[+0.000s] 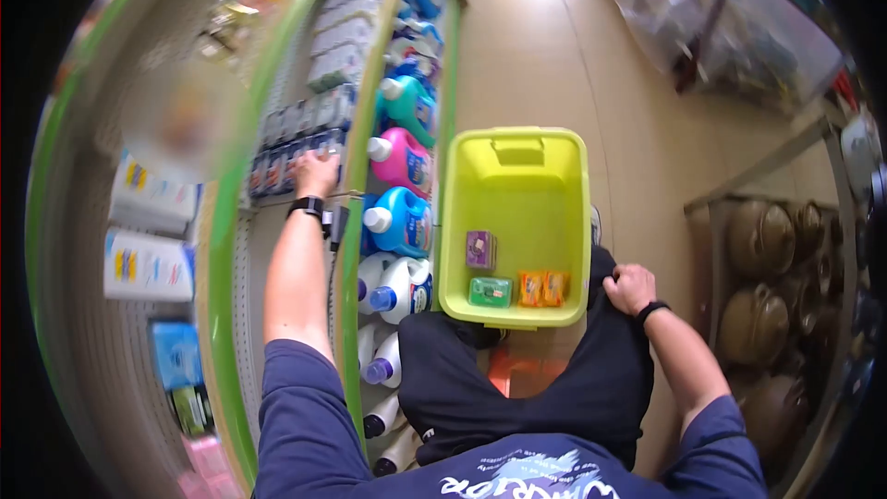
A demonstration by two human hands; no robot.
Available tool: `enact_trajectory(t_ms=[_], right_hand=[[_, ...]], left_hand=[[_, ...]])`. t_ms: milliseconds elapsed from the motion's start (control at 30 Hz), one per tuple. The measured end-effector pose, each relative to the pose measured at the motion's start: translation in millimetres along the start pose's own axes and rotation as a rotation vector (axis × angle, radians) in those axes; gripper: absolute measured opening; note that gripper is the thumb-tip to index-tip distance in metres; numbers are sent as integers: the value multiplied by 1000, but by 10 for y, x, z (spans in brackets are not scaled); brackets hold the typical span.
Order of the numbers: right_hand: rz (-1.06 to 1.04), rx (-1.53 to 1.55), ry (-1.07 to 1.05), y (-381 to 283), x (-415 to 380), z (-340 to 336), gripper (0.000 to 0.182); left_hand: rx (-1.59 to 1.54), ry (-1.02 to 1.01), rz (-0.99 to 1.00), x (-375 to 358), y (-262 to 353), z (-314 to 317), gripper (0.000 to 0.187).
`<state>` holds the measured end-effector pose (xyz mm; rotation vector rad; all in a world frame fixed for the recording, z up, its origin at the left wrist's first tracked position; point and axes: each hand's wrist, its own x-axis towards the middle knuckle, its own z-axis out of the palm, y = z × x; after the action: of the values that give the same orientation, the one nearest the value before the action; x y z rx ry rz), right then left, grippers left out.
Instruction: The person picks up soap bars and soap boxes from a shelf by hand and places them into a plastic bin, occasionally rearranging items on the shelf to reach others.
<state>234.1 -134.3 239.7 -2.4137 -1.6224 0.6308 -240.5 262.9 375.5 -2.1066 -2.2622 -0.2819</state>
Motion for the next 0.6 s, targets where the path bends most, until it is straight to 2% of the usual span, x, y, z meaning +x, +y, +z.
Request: enact_trajectory(t_ms=[100,200,267,333,400,500,533,600], right_hand=[[-7,-2,-79,-24,53,-101,36],[29,6,-120,-28,93,-127,37],[18,1,-120,-13,105,-91,37],[37,1,-138,-28,101,-107,36],[58,-3,-159,-32,94,-108,37],[70,-24,-187,17,71,-100,38],[73,-23,-178,33,57,-93,38],[76,-12,-173,40,24,-75,39]], left_hand=[[173,-16,-44,297,-116,277,71],[344,-33,-112,196,106,143,83],[333,9,-159,137,169,70,89],[221,-47,-169,225,84,12,96],[180,19,-188,99,156,-130,98],[95,267,4,-13,172,-293,100],[85,409,143,-56,161,-307,97],[-268,284,219,-610,639,-510,90]])
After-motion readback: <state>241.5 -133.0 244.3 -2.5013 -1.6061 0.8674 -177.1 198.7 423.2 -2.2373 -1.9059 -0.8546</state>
